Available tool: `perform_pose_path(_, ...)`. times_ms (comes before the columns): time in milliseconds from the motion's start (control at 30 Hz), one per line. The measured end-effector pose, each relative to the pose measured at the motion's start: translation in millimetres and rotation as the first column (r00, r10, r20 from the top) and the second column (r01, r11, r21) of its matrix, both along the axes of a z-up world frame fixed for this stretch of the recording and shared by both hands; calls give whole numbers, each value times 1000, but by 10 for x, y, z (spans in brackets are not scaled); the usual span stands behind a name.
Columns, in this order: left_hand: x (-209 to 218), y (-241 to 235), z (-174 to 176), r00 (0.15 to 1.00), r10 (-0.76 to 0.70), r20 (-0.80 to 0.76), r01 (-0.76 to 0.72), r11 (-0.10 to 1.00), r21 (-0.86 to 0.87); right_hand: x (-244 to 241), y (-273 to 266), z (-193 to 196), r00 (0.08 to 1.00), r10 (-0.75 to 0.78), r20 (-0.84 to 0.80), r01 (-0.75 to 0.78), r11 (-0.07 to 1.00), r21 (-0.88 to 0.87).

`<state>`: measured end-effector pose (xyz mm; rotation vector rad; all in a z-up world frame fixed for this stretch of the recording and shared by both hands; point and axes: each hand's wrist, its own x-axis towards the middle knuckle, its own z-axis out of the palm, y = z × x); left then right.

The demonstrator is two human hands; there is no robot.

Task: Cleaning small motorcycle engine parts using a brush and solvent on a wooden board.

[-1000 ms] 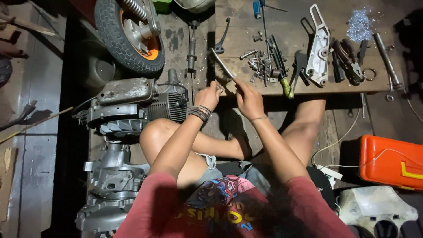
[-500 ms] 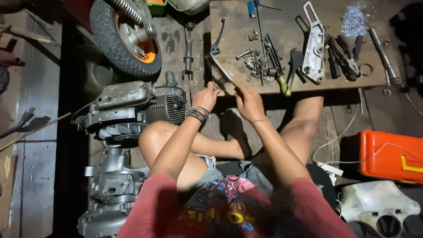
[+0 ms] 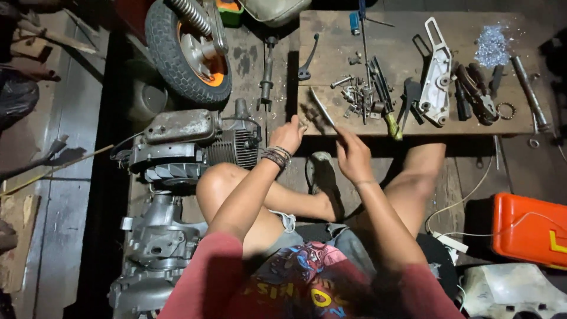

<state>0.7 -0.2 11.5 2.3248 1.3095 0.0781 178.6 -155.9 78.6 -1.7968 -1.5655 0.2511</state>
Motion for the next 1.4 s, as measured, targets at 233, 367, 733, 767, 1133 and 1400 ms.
perform_pose_path(233,-16,-11,-13,1000,-5,-16,6,999,52,-152,436,23,1000,11,13,-11,1000,22)
perform_pose_path(367,-17,7,-10,1000,-3,-23,3,1000,26,-80,0,-104,996,-8,84,10,1000,-22)
perform_pose_path(733,-28,13,-98,1000,-4,-25,5,999,46,-179,481,-34,998,-8,56,5,999,48)
perform_pose_path(767,-25,4,-87,1000,-5,-28,7,999,47,-157,459,-109,996,-6,90,5,1000,11)
perform_pose_path(1133,-10,-63,10,1000,-7,-30,8,999,38,-91,-90,-13,997,0,-73,-3,999,-41)
perform_pose_path(1400,-11,9,-86,999,-2,-36,4,998,66,-145,318,-73,999,32,9,-33,999,17)
